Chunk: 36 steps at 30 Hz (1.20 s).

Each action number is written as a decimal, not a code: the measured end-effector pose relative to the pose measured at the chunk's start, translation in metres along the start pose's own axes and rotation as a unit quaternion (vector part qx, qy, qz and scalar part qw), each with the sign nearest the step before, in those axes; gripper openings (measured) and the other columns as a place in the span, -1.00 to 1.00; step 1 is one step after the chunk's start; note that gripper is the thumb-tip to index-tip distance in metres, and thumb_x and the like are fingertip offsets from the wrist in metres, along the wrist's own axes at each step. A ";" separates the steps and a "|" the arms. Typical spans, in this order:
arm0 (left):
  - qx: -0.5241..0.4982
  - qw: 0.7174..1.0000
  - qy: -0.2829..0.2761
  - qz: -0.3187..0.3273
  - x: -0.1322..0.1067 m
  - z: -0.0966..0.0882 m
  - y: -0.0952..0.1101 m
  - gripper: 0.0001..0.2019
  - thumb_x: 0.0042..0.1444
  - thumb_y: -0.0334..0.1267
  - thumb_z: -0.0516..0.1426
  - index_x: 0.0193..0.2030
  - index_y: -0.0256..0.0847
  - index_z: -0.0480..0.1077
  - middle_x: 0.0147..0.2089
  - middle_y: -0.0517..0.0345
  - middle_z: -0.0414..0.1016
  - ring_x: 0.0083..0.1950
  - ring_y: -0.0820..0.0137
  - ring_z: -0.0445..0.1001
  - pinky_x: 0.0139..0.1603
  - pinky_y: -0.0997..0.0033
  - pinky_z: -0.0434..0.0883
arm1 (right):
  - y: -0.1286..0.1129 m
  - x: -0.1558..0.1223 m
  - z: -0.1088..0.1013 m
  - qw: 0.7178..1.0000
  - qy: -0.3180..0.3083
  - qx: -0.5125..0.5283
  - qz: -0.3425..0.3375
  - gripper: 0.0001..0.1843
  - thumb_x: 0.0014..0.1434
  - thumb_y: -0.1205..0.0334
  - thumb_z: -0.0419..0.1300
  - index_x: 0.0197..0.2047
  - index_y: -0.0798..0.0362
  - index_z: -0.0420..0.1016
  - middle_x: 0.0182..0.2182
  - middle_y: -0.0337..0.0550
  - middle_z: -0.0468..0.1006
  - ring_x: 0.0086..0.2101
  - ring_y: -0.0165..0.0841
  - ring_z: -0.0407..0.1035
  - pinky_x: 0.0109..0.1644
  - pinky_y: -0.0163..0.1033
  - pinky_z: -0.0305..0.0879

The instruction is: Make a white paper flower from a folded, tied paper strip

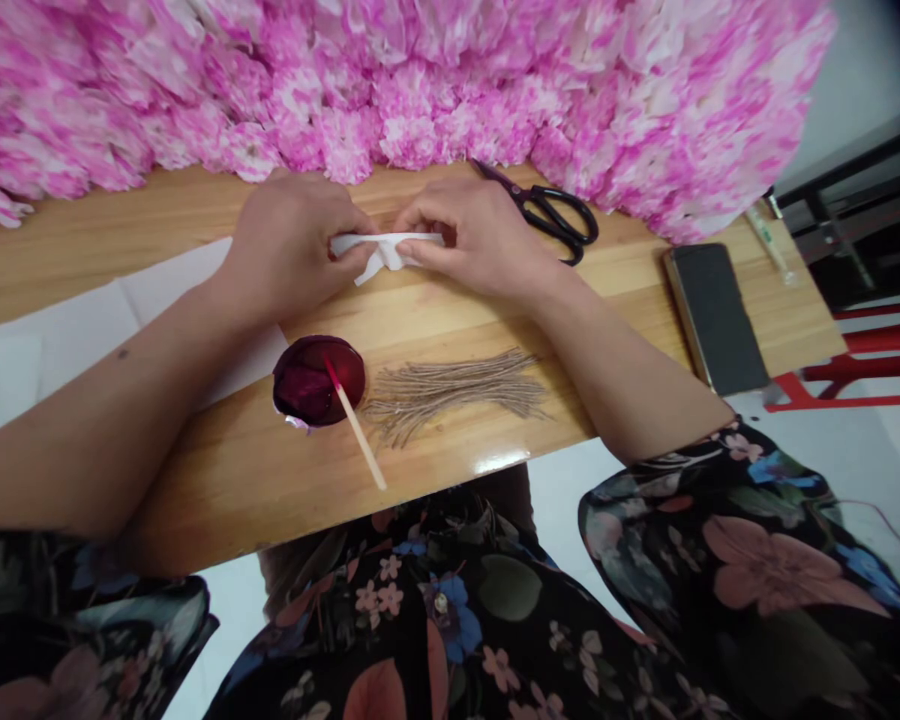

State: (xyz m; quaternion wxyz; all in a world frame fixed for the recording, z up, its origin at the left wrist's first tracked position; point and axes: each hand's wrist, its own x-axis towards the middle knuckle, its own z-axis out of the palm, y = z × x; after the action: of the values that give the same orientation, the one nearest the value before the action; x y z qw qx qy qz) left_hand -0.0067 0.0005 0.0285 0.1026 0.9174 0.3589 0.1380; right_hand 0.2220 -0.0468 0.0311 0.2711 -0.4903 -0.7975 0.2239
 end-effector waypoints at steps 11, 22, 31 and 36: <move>-0.049 0.997 0.029 0.045 0.000 0.005 -0.011 -0.64 0.22 0.05 0.12 0.03 -0.02 0.57 -0.20 0.11 0.56 -0.08 0.21 0.48 0.08 0.23 0.37 | 0.003 0.001 0.002 1.000 0.010 -0.004 0.007 -0.93 0.25 0.13 0.30 -0.27 -0.11 0.53 -0.34 -0.20 0.61 -0.27 -0.25 0.45 -0.27 -0.18 0.31; 0.041 0.997 0.026 0.067 0.001 0.002 -0.016 -0.64 0.25 -0.13 0.01 -0.13 -0.09 0.65 -0.36 0.06 0.51 -0.28 0.27 0.38 -0.28 0.27 0.26 | 0.009 0.002 0.000 1.000 0.000 0.025 0.011 -0.92 0.22 0.12 0.33 -0.26 -0.12 0.53 -0.32 -0.17 0.61 -0.24 -0.20 0.45 -0.21 -0.14 0.35; 0.047 0.996 0.028 0.075 -0.001 -0.001 -0.015 -0.63 0.31 -0.07 0.02 -0.10 -0.12 0.64 -0.27 0.02 0.57 -0.19 0.24 0.42 -0.08 0.19 0.32 | 0.011 0.001 -0.005 1.000 -0.009 0.013 0.026 -0.88 0.14 0.15 0.36 -0.29 -0.11 0.49 -0.32 -0.15 0.58 -0.19 -0.15 0.44 -0.22 -0.13 0.36; 0.059 0.995 0.029 0.079 -0.003 -0.003 -0.013 -0.68 0.32 -0.10 0.06 -0.16 -0.17 0.62 -0.20 -0.01 0.61 -0.11 0.23 0.44 0.07 0.10 0.30 | 0.010 0.001 -0.006 1.000 -0.001 0.003 0.024 -0.84 0.12 0.18 0.36 -0.33 -0.11 0.43 -0.35 -0.15 0.56 -0.17 -0.14 0.44 -0.24 -0.12 0.35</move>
State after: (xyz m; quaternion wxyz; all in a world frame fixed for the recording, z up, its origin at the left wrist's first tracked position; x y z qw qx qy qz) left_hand -0.0176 0.0082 0.0274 0.0262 0.9430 0.2956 0.1506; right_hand 0.2330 -0.0413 0.0296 0.2661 -0.5083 -0.7852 0.2330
